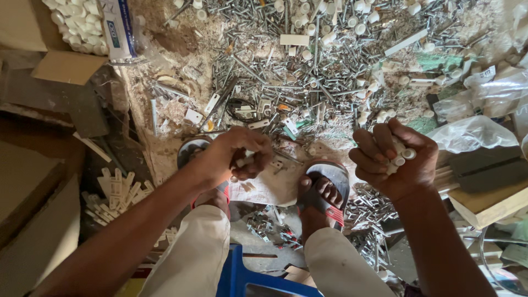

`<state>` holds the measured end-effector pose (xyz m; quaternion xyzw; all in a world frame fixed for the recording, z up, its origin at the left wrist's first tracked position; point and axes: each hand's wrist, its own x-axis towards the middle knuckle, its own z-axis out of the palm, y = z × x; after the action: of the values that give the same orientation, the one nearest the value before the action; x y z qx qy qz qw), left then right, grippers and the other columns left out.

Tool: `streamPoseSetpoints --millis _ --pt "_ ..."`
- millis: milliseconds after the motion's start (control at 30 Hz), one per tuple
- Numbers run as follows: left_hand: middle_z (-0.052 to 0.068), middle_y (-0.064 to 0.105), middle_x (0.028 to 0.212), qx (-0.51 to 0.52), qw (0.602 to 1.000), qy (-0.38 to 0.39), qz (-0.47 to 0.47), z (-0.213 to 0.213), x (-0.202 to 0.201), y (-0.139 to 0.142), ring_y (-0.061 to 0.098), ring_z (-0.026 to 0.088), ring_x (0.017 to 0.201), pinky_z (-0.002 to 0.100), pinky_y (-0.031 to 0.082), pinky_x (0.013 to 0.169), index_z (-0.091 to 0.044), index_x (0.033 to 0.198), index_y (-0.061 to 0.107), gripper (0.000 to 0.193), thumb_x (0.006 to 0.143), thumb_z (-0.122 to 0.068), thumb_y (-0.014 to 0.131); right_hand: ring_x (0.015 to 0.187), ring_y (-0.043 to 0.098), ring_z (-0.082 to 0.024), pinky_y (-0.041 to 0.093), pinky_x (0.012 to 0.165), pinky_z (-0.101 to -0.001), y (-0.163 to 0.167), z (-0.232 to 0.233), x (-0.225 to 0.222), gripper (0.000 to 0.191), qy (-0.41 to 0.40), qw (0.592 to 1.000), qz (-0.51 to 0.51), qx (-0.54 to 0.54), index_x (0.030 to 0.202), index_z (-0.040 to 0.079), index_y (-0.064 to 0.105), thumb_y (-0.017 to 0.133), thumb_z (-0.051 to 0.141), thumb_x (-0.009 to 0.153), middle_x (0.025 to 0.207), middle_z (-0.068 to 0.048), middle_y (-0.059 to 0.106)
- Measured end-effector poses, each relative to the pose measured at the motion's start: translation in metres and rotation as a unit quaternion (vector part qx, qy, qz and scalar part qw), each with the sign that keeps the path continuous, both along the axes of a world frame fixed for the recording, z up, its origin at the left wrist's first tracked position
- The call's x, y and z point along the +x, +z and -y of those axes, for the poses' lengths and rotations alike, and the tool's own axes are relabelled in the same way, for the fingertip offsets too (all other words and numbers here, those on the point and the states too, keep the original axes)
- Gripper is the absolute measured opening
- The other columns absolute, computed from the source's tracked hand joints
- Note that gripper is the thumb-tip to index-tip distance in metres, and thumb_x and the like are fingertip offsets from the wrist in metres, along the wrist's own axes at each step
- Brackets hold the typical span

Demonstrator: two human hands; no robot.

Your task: The person sorts small white plastic caps from a large mixed pile of metal fasteners and debris on a workbench. They repeatedly pick caps from the pile and place them into a nearby cardboard box, occasionally shifting the pile to access more items.

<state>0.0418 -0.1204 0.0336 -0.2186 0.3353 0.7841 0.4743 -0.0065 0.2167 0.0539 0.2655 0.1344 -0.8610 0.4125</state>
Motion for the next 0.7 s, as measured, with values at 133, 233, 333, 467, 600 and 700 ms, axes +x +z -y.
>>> streamPoseSetpoints --millis 133,233,333,467,600,700 --pt "0.008 0.066 0.062 -0.036 0.998 -0.047 -0.016 -0.024 -0.001 -0.002 0.049 0.015 0.044 0.03 0.033 0.037 -0.002 0.078 0.071 0.034 0.089 -0.025 0.05 0.061 0.04 -0.014 0.031 0.046 -0.0247 -0.001 0.0 -0.001 0.05 0.005 1.0 -0.004 0.0 0.07 0.004 0.052 0.052 0.033 0.11 0.073 -0.005 0.041" --pt "0.005 0.063 0.063 -0.06 0.988 -0.117 -0.087 -0.048 0.005 -0.008 0.046 0.011 0.048 0.027 0.032 0.04 -0.005 0.08 0.078 0.034 0.095 -0.022 0.052 0.062 0.04 -0.015 0.032 0.047 -0.025 -0.003 0.0 0.0 0.05 0.007 1.0 -0.01 -0.011 0.071 0.003 0.053 0.051 0.032 0.111 0.074 -0.006 0.041" --pt "0.005 0.069 0.066 -0.158 0.955 -0.152 -0.198 -0.08 0.006 -0.025 0.055 0.013 0.052 0.028 0.042 0.046 -0.01 0.076 0.079 0.033 0.093 -0.023 0.054 0.062 0.041 -0.015 0.032 0.048 -0.025 -0.003 0.0 0.0 0.05 0.008 1.0 -0.006 -0.019 0.072 0.002 0.053 0.051 0.032 0.111 0.075 -0.006 0.042" --pt "0.01 0.073 0.074 -0.296 0.853 -0.147 -0.405 -0.093 0.003 -0.046 0.067 0.021 0.061 0.035 0.051 0.057 -0.01 0.081 0.078 0.024 0.091 -0.024 0.062 0.063 0.041 -0.016 0.032 0.049 -0.0257 -0.003 -0.001 0.001 0.05 0.009 1.0 -0.003 -0.01 0.071 0.002 0.053 0.051 0.033 0.111 0.075 -0.007 0.042" --pt "0.006 0.074 0.075 -0.33 0.789 -0.256 -0.451 -0.095 0.011 -0.046 0.072 0.025 0.059 0.04 0.054 0.056 -0.013 0.113 0.068 0.029 0.086 -0.023 0.064 0.061 0.04 -0.015 0.031 0.048 -0.026 -0.004 -0.005 0.0 0.05 0.009 1.0 -0.012 -0.001 0.07 0.003 0.053 0.052 0.032 0.111 0.072 -0.006 0.041" --pt "0.01 0.07 0.07 -0.357 0.692 -0.337 -0.529 -0.099 0.017 -0.046 0.069 0.031 0.059 0.047 0.051 0.051 -0.012 0.133 0.057 0.054 0.082 -0.027 0.069 0.06 0.038 -0.015 0.03 0.049 -0.0268 -0.004 -0.01 0.002 0.051 0.003 1.0 -0.003 -0.002 0.068 0.004 0.051 0.053 0.033 0.111 0.07 -0.006 0.041"
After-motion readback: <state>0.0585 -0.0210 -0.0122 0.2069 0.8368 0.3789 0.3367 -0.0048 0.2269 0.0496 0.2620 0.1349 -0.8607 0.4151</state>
